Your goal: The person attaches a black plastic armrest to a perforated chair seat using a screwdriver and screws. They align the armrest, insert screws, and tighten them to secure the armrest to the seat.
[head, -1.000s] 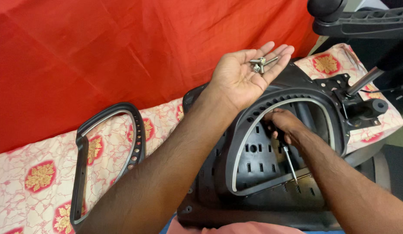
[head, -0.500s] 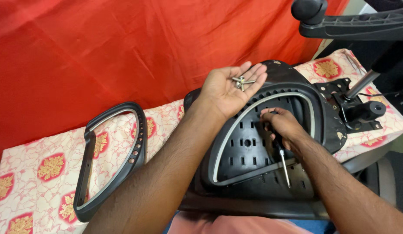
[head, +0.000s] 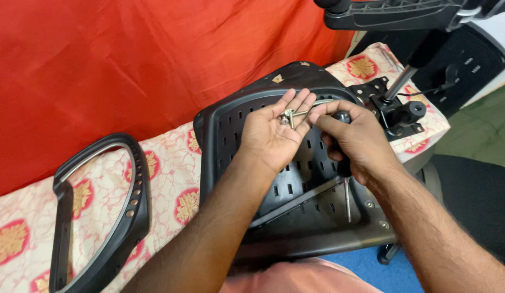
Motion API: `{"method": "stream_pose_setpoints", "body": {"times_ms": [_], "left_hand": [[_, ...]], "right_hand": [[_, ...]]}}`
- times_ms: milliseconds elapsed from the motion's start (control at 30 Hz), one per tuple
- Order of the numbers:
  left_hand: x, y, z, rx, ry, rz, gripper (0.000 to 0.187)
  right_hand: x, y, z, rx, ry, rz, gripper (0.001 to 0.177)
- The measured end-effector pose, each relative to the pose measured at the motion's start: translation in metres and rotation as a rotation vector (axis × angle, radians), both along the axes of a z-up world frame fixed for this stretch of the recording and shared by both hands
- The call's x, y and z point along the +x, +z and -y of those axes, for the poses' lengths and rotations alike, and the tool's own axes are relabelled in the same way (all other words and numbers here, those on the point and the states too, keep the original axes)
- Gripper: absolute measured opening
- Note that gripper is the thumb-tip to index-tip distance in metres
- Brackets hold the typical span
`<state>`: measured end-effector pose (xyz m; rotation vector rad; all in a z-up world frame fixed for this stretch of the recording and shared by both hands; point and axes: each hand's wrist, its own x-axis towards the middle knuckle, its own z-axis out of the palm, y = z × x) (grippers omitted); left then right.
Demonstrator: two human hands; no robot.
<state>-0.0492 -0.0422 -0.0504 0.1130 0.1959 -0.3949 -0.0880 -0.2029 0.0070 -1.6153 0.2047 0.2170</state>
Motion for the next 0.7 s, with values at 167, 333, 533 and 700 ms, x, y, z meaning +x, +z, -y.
{"method": "stream_pose_setpoints", "body": {"times_ms": [167, 333, 533, 700], "left_hand": [[0.003, 0.016, -0.004, -0.058, -0.034, 0.059, 0.044], [0.002, 0.008, -0.020, -0.026, -0.120, 0.117, 0.045], [-0.009, -0.003, -0.035, -0.113, -0.242, 0.035, 0.051], [-0.021, -0.003, -0.043, 0.098, -0.322, 0.016, 0.025]], "right_hand": [[-0.009, 0.017, -0.032, -0.395, -0.022, 0.500, 0.025], [-0.014, 0.013, -0.048, -0.601, 0.039, 0.556, 0.025], [-0.030, 0.012, -0.057, -0.783, -0.055, 0.349, 0.017], [-0.045, 0.011, -0.063, -0.727, -0.230, 0.361, 0.017]]}}
